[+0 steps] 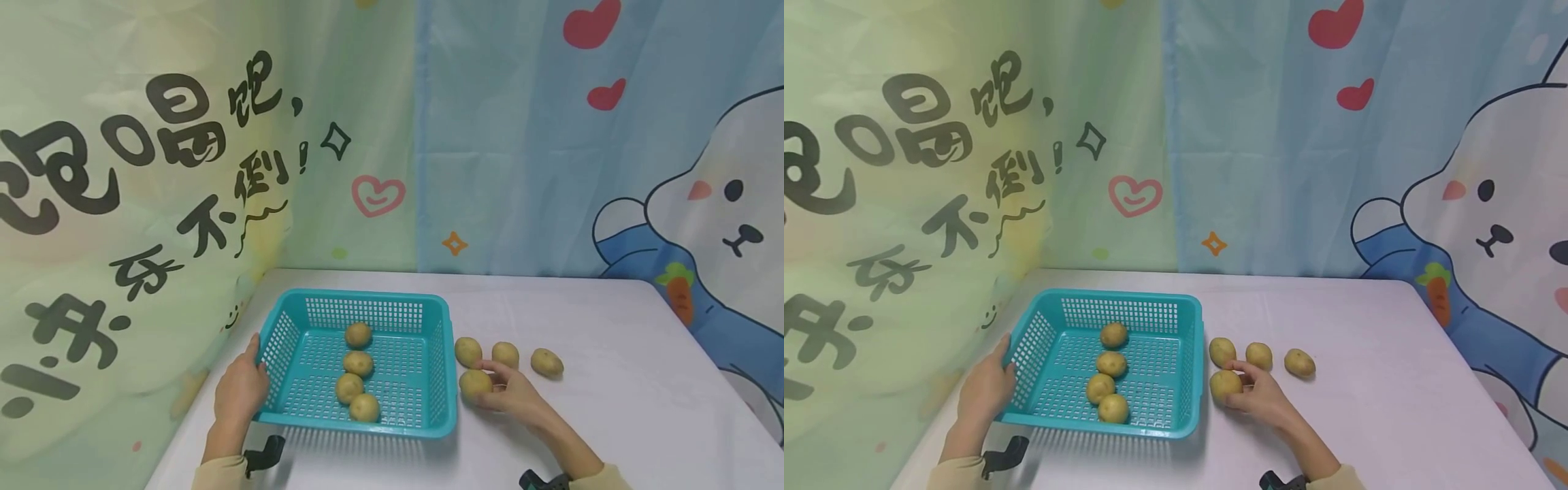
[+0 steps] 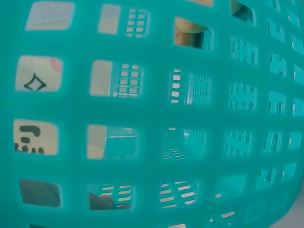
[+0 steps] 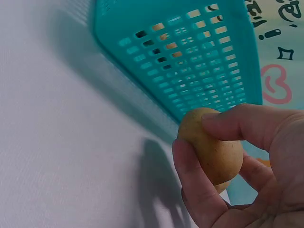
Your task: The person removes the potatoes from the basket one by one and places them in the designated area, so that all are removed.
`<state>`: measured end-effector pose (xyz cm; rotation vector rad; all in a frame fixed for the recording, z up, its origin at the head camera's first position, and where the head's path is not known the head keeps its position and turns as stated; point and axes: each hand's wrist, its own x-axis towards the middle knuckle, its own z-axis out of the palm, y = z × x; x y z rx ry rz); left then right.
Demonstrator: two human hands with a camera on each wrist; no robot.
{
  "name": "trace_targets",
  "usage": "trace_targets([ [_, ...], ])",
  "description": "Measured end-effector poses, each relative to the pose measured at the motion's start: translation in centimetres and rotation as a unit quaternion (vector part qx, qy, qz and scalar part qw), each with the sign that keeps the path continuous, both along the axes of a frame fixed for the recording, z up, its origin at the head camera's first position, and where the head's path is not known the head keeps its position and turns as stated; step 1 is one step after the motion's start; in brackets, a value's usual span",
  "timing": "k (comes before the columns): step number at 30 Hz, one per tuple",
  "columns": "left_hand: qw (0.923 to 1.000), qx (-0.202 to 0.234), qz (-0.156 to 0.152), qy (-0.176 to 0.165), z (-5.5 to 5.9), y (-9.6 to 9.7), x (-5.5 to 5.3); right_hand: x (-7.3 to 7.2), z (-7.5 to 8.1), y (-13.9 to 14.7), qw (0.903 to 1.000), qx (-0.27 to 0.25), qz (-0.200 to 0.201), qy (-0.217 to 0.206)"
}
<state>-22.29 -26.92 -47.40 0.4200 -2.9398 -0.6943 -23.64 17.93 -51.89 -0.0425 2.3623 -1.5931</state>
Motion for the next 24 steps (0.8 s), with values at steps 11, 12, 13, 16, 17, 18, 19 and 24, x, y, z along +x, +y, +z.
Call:
trace_targets([
  [11,1.0,-0.002,0.008,0.001,-0.2,0.1,-0.1,0.1,-0.6,-0.5,0.9994,0.033,-0.005,0.005],
  [12,1.0,-0.001,0.007,0.002,-0.1,0.1,-0.1,0.1,-0.6,-0.5,0.9994,0.033,-0.004,0.005],
  [13,1.0,-0.001,0.006,0.002,-0.1,0.0,-0.1,0.1,-0.6,-0.6,0.9993,0.036,-0.007,0.005],
  [16,1.0,0.001,0.003,0.004,0.0,0.0,-0.1,0.0,-0.7,-0.7,0.999,0.043,-0.009,0.01],
  [17,1.0,0.0,0.003,0.004,-0.1,0.0,-0.1,0.0,-0.8,-0.7,0.9988,0.046,-0.01,0.012],
  [18,1.0,0.0,0.004,0.004,0.0,0.0,0.0,0.0,-0.9,-0.8,0.9985,0.052,-0.012,0.015],
  [19,1.0,0.0,0.005,0.004,-0.1,0.0,0.0,0.0,-1.0,-0.8,0.9981,0.057,-0.013,0.019],
  [24,1.0,0.0,0.004,0.007,-0.2,-0.1,-0.1,0.1,-1.2,-1.1,0.9962,0.077,-0.013,0.041],
])
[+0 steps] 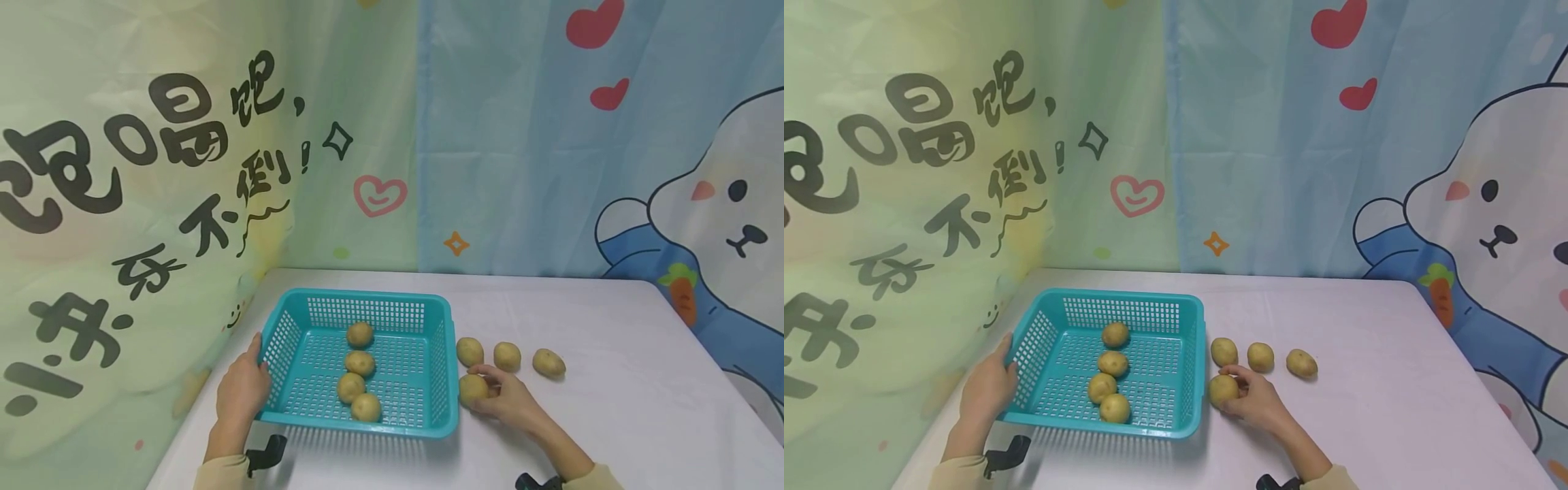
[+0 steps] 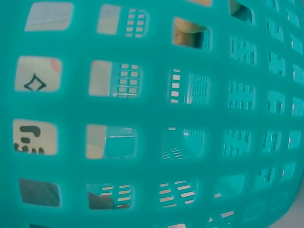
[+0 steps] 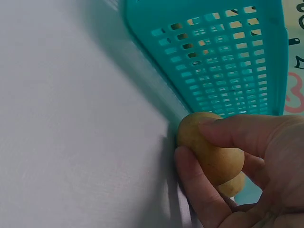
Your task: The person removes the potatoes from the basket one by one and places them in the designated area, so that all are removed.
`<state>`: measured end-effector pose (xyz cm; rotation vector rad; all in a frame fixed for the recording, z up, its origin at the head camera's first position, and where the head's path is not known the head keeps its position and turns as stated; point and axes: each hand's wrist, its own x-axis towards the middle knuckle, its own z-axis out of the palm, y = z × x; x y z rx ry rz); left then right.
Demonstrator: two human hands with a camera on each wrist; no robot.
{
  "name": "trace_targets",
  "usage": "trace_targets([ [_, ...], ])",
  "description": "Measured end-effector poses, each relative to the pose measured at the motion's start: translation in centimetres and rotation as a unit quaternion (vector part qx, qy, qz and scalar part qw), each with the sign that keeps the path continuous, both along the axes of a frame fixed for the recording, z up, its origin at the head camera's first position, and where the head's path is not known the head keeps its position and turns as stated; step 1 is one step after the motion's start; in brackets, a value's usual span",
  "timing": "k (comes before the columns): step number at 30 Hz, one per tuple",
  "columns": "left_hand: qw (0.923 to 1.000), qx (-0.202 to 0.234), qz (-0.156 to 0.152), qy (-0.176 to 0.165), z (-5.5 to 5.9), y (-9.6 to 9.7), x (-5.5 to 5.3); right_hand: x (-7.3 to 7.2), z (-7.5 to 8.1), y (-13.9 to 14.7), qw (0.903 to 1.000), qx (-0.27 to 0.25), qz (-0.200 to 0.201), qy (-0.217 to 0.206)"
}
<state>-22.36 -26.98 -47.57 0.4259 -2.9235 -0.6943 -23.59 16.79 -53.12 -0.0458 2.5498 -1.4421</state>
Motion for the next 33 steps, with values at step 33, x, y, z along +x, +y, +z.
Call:
trace_targets([
  [33,1.0,0.003,-0.004,0.001,0.1,0.0,0.0,1.3,0.3,3.6,0.9993,-0.025,-0.017,-0.023],
])
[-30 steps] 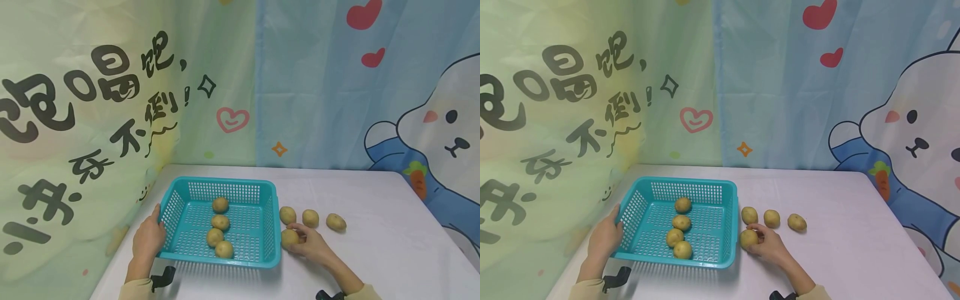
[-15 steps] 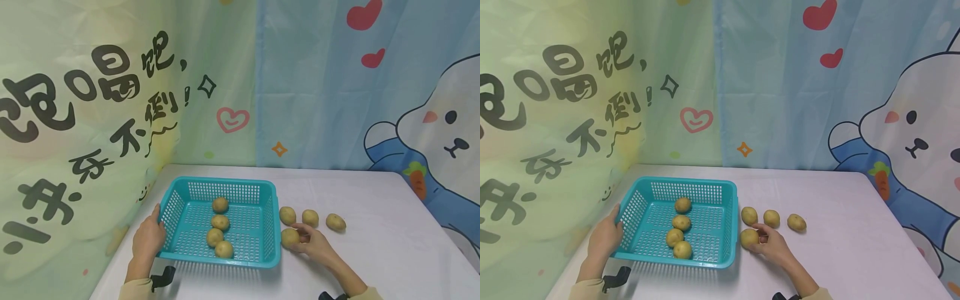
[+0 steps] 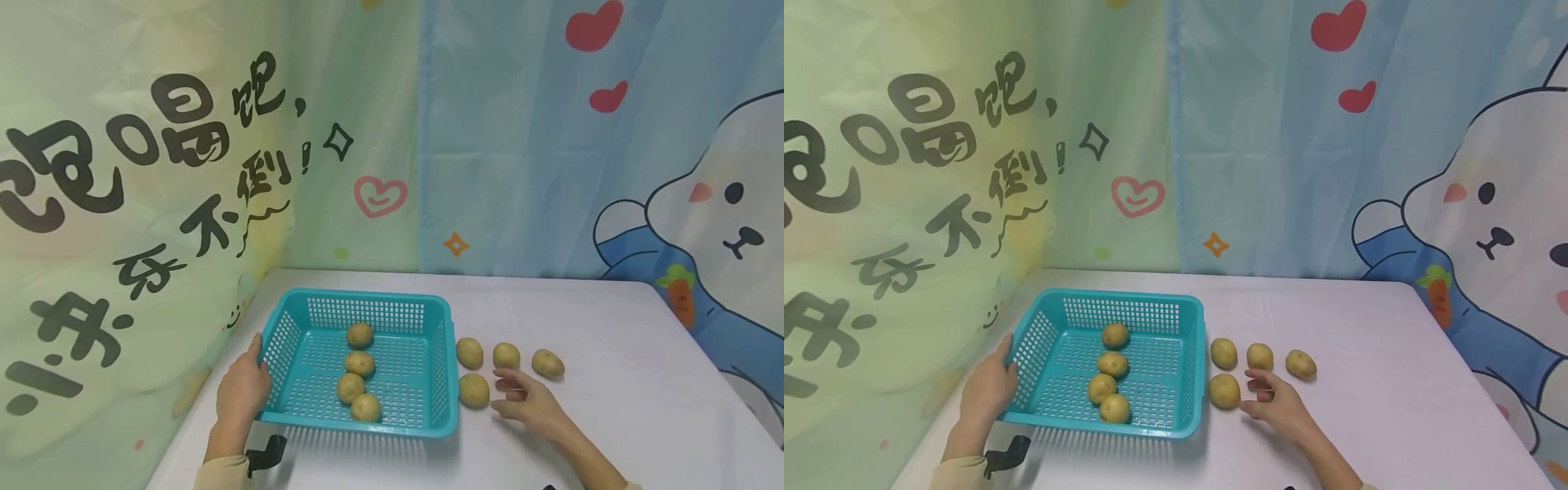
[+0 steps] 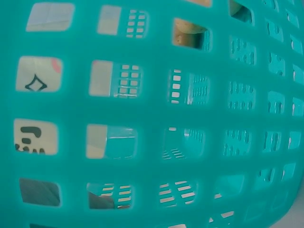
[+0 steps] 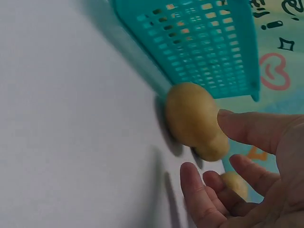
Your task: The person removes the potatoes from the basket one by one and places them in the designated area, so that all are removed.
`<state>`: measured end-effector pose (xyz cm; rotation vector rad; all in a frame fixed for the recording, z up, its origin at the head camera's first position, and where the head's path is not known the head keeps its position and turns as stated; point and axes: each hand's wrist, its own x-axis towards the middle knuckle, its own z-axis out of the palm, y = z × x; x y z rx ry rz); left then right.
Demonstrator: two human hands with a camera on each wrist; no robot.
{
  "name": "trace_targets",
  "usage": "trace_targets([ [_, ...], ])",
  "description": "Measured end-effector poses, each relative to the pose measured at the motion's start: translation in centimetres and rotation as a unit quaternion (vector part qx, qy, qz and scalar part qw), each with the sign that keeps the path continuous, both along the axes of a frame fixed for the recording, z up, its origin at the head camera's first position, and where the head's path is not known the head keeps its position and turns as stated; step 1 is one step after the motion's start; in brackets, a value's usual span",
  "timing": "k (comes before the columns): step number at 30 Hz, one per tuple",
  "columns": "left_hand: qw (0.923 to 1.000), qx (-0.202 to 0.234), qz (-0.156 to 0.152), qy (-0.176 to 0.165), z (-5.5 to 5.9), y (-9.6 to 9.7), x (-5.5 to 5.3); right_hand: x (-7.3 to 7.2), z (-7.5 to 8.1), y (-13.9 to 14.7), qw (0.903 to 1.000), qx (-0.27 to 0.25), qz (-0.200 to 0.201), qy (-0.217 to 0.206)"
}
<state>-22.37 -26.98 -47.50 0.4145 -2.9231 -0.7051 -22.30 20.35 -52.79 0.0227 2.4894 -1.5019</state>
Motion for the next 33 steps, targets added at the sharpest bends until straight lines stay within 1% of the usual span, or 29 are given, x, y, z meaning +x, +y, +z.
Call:
trace_targets([
  [4,1.0,0.003,0.001,-0.002,0.1,0.0,0.0,-0.1,1.3,0.8,0.9989,-0.046,-0.007,0.003],
  [8,1.0,0.001,0.0,-0.002,0.3,0.0,0.1,-0.5,3.1,0.4,0.994,-0.106,-0.016,0.022],
  [13,1.0,-0.001,0.002,-0.006,0.3,0.0,0.1,-0.9,5.3,-1.5,0.9891,-0.133,-0.036,0.052],
  [16,0.9999,0.0,0.003,-0.01,0.2,0.1,0.1,-0.9,6.3,-3.1,0.9867,-0.15,-0.031,0.055],
  [18,0.9999,0.0,0.003,-0.012,0.2,0.0,0.0,-0.9,6.8,-4.4,0.984,-0.168,-0.018,0.056],
  [21,0.9999,-0.001,0.003,-0.012,0.1,-0.1,0.1,-0.9,7.2,-6.5,0.98,-0.191,-0.003,0.055],
  [26,0.9999,-0.006,0.005,-0.01,0.2,-0.2,0.2,-0.9,7.3,-10.1,0.9793,-0.194,0.011,0.055],
  [29,0.9999,-0.007,0.006,-0.009,0.1,-0.2,0.1,-1.0,7.1,-11.8,0.9781,-0.197,0.042,0.052],
  [33,0.9999,-0.004,0.002,-0.01,0.1,0.0,0.0,-1.2,6.8,-13.5,0.9735,-0.206,0.085,0.053],
])
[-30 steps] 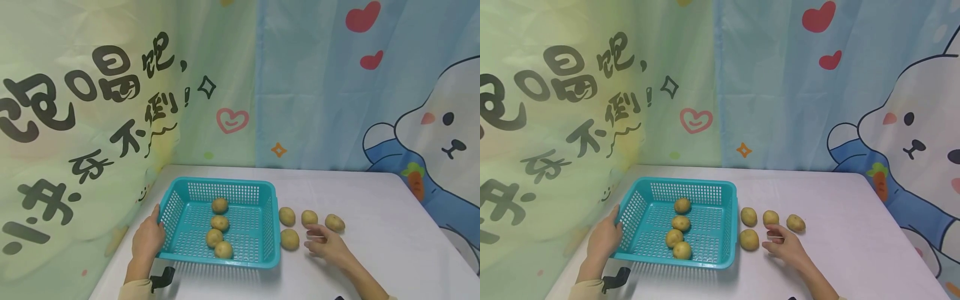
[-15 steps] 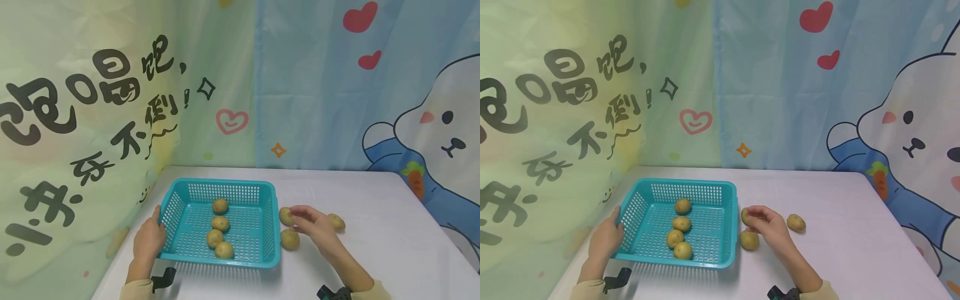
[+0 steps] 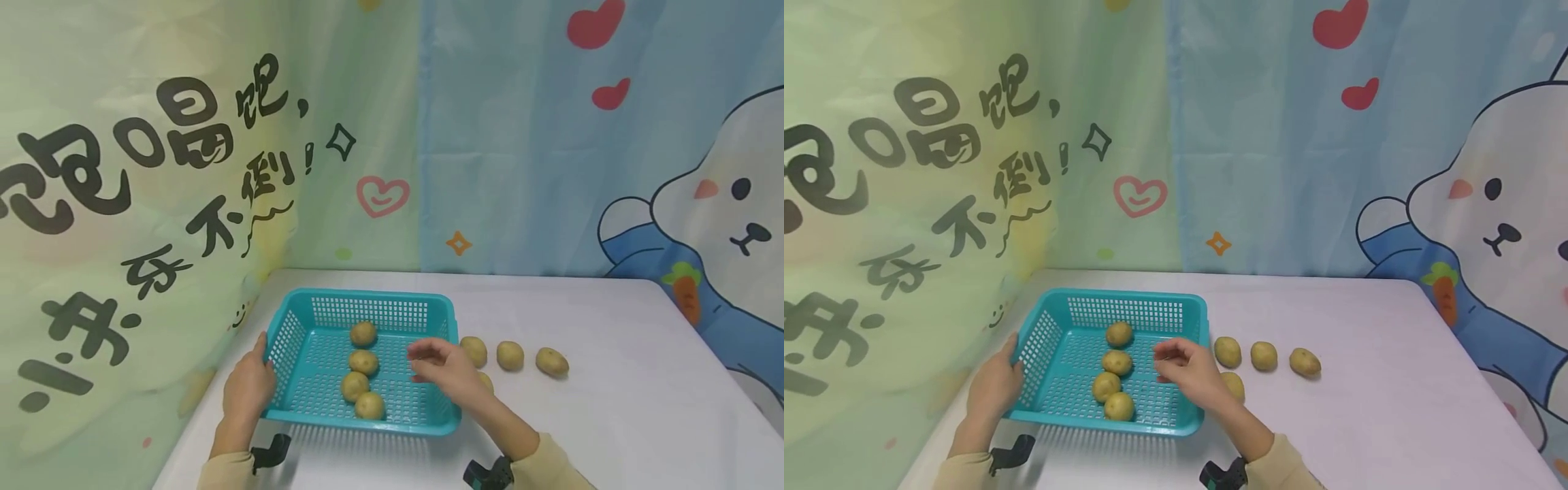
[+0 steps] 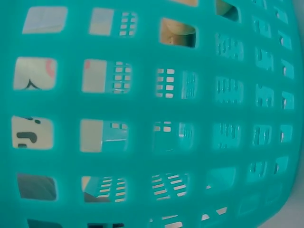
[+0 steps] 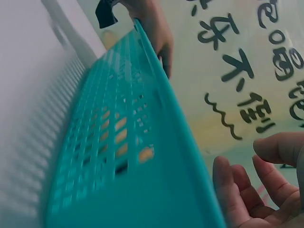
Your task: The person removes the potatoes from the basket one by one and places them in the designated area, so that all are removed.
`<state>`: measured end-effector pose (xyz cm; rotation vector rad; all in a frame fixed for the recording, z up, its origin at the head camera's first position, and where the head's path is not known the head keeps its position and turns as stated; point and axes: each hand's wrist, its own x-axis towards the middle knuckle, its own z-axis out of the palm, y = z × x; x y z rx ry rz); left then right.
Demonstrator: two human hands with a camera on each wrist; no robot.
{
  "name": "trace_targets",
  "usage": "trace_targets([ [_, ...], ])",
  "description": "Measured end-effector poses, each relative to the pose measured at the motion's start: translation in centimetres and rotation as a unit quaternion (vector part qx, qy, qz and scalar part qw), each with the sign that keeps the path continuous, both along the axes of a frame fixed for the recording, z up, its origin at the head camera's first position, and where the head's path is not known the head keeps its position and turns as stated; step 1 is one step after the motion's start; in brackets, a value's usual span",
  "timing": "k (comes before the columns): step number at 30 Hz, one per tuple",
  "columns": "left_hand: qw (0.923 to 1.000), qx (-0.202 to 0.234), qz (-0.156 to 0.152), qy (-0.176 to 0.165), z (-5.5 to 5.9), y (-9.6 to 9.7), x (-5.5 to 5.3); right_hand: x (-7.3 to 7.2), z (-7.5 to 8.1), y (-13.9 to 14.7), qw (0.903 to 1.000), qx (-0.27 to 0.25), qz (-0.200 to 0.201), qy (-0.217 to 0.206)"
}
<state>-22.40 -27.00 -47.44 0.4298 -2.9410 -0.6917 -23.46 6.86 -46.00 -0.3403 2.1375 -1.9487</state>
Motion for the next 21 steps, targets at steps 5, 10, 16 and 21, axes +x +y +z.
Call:
trace_targets([
  [5,1.0,-0.006,-0.001,0.003,-0.1,0.0,-0.2,-0.2,-0.1,-2.1,0.9991,0.01,0.037,0.02],
  [10,1.0,-0.001,-0.004,0.006,0.0,0.2,-0.3,-0.2,-0.2,-4.3,0.9962,0.048,0.05,0.052],
  [16,0.9999,0.001,-0.004,0.011,0.0,0.3,-0.3,-0.9,-0.9,-5.8,0.9833,0.131,0.081,0.096],
  [21,0.9999,0.006,0.0,0.009,-0.1,0.1,0.0,-1.7,-2.0,-6.3,0.9664,0.2,0.126,0.099],
])
